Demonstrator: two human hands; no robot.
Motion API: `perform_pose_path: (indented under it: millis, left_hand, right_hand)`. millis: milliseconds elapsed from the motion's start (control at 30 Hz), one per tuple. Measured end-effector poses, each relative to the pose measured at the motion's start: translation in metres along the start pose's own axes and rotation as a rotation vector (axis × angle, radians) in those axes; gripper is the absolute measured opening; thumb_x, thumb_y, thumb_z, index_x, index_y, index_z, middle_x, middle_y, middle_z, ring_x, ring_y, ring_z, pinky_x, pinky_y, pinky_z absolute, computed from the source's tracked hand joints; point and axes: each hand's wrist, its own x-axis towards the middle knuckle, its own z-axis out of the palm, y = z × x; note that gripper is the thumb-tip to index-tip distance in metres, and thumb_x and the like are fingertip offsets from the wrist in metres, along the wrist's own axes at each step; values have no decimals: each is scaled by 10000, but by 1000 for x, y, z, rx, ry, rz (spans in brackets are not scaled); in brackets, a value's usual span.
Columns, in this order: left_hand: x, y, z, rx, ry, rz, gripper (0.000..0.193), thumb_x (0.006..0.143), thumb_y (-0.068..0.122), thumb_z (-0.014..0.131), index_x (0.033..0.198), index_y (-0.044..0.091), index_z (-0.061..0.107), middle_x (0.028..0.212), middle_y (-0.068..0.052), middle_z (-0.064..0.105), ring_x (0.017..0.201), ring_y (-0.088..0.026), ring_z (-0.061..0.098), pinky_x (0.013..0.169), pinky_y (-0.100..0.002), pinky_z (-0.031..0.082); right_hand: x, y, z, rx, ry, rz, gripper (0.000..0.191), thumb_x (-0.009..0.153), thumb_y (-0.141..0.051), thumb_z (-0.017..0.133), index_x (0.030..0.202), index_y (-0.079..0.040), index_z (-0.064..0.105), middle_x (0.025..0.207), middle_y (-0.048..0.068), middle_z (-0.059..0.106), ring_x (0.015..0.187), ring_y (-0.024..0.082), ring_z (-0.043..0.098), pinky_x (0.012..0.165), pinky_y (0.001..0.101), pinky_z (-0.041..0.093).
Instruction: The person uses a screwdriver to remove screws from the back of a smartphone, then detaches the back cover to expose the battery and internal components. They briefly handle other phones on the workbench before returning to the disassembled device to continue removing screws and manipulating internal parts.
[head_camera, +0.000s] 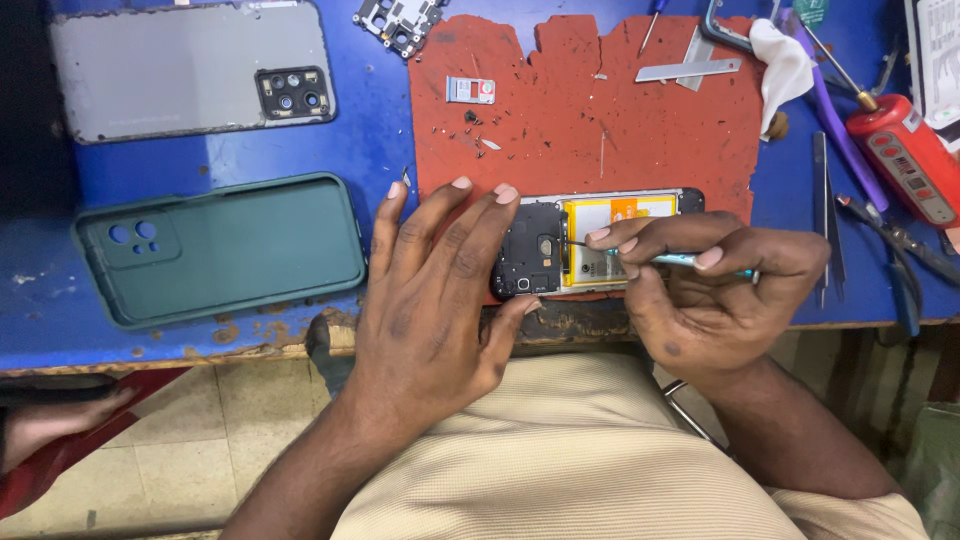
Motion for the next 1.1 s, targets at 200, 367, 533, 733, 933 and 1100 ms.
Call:
perform_pose_path:
  millis: [200,367,533,733,933,1100]
  left_hand:
    - [0,0,1,2,-4,-6,775,927,276,764,1536,57,336,1493,-136,525,1460,-353,430,1271,-647,166]
    - [0,1,-1,-9,-1,-6,768,927,272,765,1533,56,344,1499,-135,528,1457,-352,432,1271,-642,170]
    - [2,2,-2,-12,7,0,774,921,262,775,1531,50,349,1492,-143,530,1458,-359,431,1274,-637,176]
    - [1,4,-3,-11,16,1,810,892,247,790,1535,42,344,1469,-152,539,1454,-364,426,1267,-640,181]
    - [2,3,-5,-38,17,5,813,893,233,791,1539,36,339,1452,-163,541,1442,-366,431,1261,-633,191]
    - [1,4,-5,-20,11,11,807,886,237,791,1531,38,347,1464,-157,533,1441,-366,430,1255,-641,192]
  right_hand:
    - [-1,1,0,-17,3,12,484,931,159,582,1133,-95,223,1085,212,601,1023,278,717,991,498,629]
    - [6,-4,5,-38,-26,-59,446,964,129,591,1135,-77,234,1108,222,615,1065,287,718,952,452,642]
    - [30,-33,-2,-544,-235,-58,335,892,-3,765,995,-38,448,1014,181,749,840,249,741,747,365,590]
    - [67,-61,-10,-733,-530,-95,271,851,-50,782,1067,-90,624,917,107,746,781,272,739,637,364,581]
    - [76,-61,-6,-608,-535,-143,263,839,-144,757,1018,-42,594,957,115,747,781,263,731,635,359,584]
    - [70,-59,-7,-737,-483,-38,281,890,-199,795,1069,-78,616,860,69,686,713,236,695,617,381,557]
